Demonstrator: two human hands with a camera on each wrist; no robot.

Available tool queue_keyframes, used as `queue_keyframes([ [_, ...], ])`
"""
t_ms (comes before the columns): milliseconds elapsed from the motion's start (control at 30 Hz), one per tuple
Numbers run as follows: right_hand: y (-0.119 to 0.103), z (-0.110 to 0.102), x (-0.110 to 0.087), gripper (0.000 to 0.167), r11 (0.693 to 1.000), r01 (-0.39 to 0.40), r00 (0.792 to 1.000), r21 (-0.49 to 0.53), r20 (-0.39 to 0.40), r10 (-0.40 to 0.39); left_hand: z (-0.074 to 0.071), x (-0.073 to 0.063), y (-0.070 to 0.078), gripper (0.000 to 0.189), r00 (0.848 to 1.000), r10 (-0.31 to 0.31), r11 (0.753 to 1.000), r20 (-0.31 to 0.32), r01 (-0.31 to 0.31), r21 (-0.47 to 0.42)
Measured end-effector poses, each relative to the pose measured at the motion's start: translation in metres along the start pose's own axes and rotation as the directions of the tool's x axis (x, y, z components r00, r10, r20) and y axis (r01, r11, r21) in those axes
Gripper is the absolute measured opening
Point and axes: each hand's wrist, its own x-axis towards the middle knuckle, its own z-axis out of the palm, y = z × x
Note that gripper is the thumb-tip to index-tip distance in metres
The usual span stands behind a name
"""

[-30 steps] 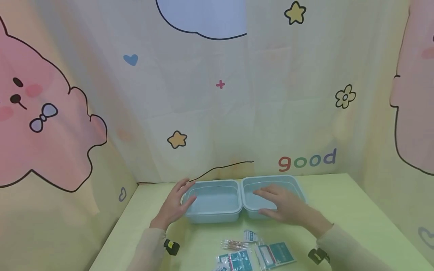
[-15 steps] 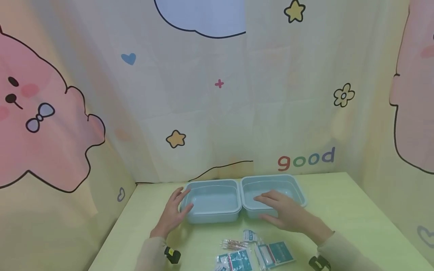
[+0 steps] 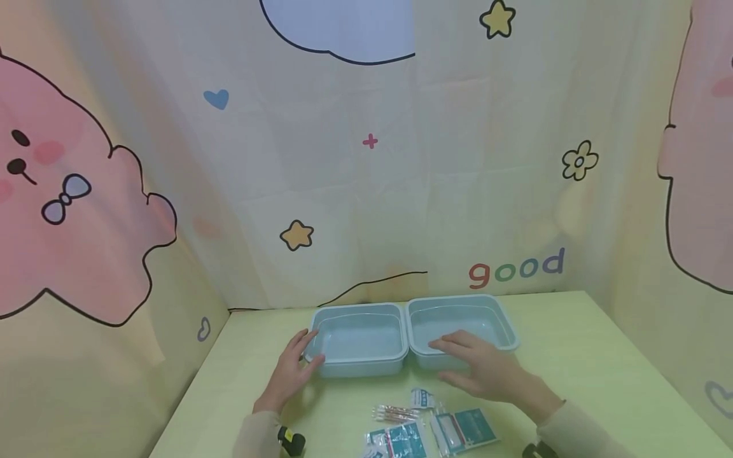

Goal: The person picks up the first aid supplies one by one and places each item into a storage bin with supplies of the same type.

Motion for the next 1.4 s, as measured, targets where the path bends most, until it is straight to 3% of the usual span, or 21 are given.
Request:
queue_keyframes([
  [233,-0.004,0.006,-0.007,0.046,0.999,-0.014,1.000,0.034,-0.002,0.014,0.007,-0.006,-0.008,0.057,1.000,-0.018,0.997,0.001,0.019,-0.078],
  [467,-0.007,0.013,-0.017,0.048,0.997,-0.038,0.999,0.067,0.004,0.038,0.012,-0.009,-0.008,0.057,0.997,-0.083,0.981,0.002,0.082,-0.177],
  [767,-0.007,0.020,-0.033,0.048,0.989,-0.144,0.985,0.043,0.104,0.139,0.014,-0.010,-0.001,0.058,0.986,-0.162,0.955,0.036,0.165,-0.245],
  [1033,-0.008,0.026,-0.043,0.045,0.977,-0.198,0.969,0.082,0.165,0.182,-0.005,-0.016,0.039,0.058,0.981,-0.184,0.941,0.061,0.194,-0.278],
  [1200,-0.007,0.032,-0.048,0.043,0.976,-0.189,0.970,0.106,0.176,0.169,0.001,-0.016,0.031,0.058,0.979,-0.200,0.934,0.044,0.204,-0.294],
  [1400,-0.007,0.036,-0.052,0.041,0.980,-0.176,0.972,0.091,0.174,0.159,0.019,-0.014,0.004,0.057,0.977,-0.215,0.925,0.006,0.205,-0.321],
])
